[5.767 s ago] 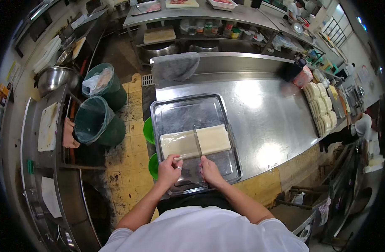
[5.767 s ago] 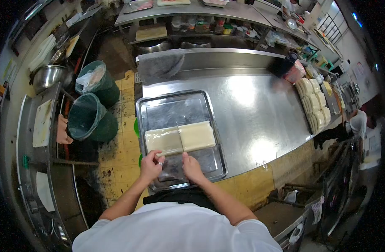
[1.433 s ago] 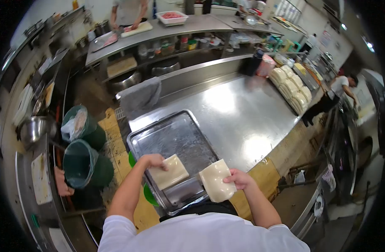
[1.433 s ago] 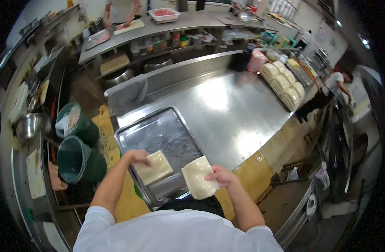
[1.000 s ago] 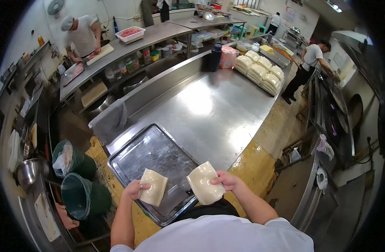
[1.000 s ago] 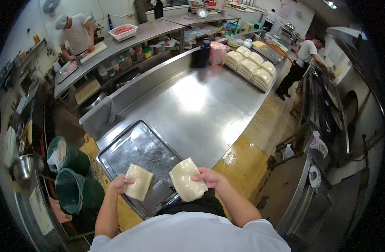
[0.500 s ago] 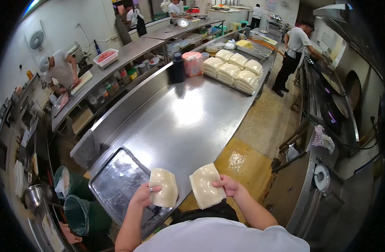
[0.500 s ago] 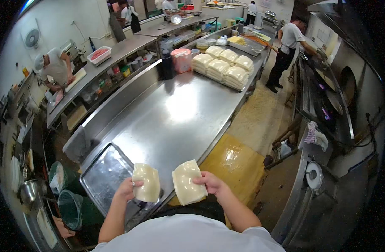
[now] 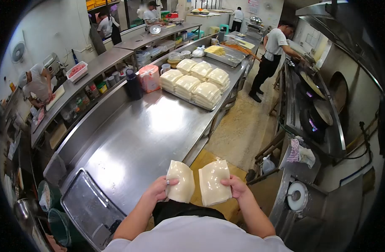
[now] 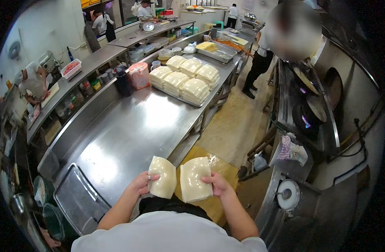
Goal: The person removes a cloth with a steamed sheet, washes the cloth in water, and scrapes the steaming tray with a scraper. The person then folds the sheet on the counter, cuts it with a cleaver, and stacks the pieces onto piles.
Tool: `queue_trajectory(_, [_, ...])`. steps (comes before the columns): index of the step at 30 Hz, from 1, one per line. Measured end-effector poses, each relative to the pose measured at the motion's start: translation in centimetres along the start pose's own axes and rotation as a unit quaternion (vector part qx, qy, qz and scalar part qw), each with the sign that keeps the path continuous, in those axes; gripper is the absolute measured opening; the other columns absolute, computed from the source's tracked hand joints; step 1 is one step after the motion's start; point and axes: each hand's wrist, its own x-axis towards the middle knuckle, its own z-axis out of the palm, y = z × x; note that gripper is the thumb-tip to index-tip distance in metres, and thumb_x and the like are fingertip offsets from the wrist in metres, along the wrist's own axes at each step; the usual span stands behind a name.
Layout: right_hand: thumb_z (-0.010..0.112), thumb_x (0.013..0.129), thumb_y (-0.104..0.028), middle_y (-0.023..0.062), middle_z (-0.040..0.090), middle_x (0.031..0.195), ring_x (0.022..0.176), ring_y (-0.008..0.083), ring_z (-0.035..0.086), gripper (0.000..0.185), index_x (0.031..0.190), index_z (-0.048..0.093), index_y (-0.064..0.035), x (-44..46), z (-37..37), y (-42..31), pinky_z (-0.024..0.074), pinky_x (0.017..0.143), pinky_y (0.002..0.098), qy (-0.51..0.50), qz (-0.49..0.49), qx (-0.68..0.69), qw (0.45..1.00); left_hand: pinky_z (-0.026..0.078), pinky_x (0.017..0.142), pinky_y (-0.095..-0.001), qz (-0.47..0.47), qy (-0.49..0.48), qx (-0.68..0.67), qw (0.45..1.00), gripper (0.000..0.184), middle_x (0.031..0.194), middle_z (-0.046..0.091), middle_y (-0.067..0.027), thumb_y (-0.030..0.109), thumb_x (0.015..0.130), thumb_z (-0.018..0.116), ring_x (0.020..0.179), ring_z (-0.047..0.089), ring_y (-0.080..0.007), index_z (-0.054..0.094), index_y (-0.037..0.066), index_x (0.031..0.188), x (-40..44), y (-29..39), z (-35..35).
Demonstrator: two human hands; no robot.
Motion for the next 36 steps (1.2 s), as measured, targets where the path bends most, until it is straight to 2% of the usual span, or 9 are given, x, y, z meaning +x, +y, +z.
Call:
queue_trajectory(7, [0.072, 0.086, -0.008, 0.0152, 0.07, 0.115, 0.102, 0.0269, 0.071, 0.041, 0.124, 0.062, 0.0022, 5.8, -4.9, -11.0, 0.0584, 0.09, 0.0427, 0.007, -0.053, 0.004, 0.999, 0.054, 0.097, -0.0513, -0.014, -0.022, 0.001, 1.0, 0.044, 0.122, 0.065, -0.0181, 0.007, 0.089, 0.071, 0.109, 0.067, -0.0335, 0.057, -0.006, 0.128, 13.2, 5.9, 5.0])
queue_trajectory(10, [0.072, 0.085, -0.007, 0.0157, 0.071, 0.113, 0.099, 0.0271, 0.071, 0.039, 0.122, 0.063, 0.0036, 10.4, -7.0, -17.2, 0.0585, 0.09, 0.0423, 0.022, -0.044, -0.01, 0.999, 0.055, 0.096, -0.0513, -0.021, -0.026, -0.037, 0.999, 0.044, 0.122, 0.066, -0.0161, 0.008, 0.087, 0.073, 0.11, 0.067, -0.0312, 0.058, -0.002, 0.128, 19.3, 9.5, 6.1])
queue_trajectory(13, [0.073, 0.086, -0.009, 0.0152, 0.069, 0.118, 0.105, 0.0265, 0.069, 0.045, 0.128, 0.059, 0.0026, 15.4, -9.8, -23.0, 0.0568, 0.092, 0.0415, 0.023, -0.03, -0.033, 0.999, 0.055, 0.095, -0.052, 0.029, -0.003, -0.04, 0.999, 0.045, 0.122, 0.065, -0.0188, 0.006, 0.088, 0.072, 0.107, 0.068, -0.034, 0.056, -0.007, 0.128, 24.6, 13.5, 7.2])
queue_trajectory(19, [0.072, 0.085, -0.007, 0.0159, 0.069, 0.119, 0.105, 0.0273, 0.069, 0.046, 0.128, 0.059, 0.0027, 25.4, -10.5, -37.2, 0.0566, 0.093, 0.0422, 0.02, -0.012, -0.06, 0.998, 0.056, 0.095, -0.0497, 0.064, 0.026, -0.051, 0.996, 0.042, 0.119, 0.067, -0.0188, 0.006, 0.087, 0.072, 0.107, 0.068, -0.0327, 0.059, -0.008, 0.125, 34.9, 25.3, 9.8])
queue_trajectory(28, [0.07, 0.085, -0.005, 0.0163, 0.069, 0.119, 0.105, 0.0282, 0.07, 0.046, 0.129, 0.058, 0.0032, 40.1, -11.9, -51.7, 0.0575, 0.092, 0.0423, -0.073, 0.013, -0.078, 0.994, 0.057, 0.093, -0.0463, 0.183, 0.076, -0.122, 0.973, 0.042, 0.119, 0.067, -0.0176, 0.009, 0.088, 0.073, 0.105, 0.069, -0.0299, 0.059, -0.006, 0.125, 43.4, 34.4, 12.3])
queue_trajectory(36, [0.069, 0.086, -0.005, 0.0174, 0.069, 0.117, 0.102, 0.0279, 0.071, 0.047, 0.13, 0.056, 0.0042, 58.6, -11.6, -65.0, 0.0598, 0.089, 0.042, -0.17, 0.102, -0.123, 0.972, 0.057, 0.092, -0.0473, 0.264, 0.171, -0.203, 0.928, 0.044, 0.12, 0.066, -0.0184, 0.009, 0.088, 0.073, 0.106, 0.068, -0.0313, 0.058, -0.006, 0.127, 49.4, 38.9, 14.4])
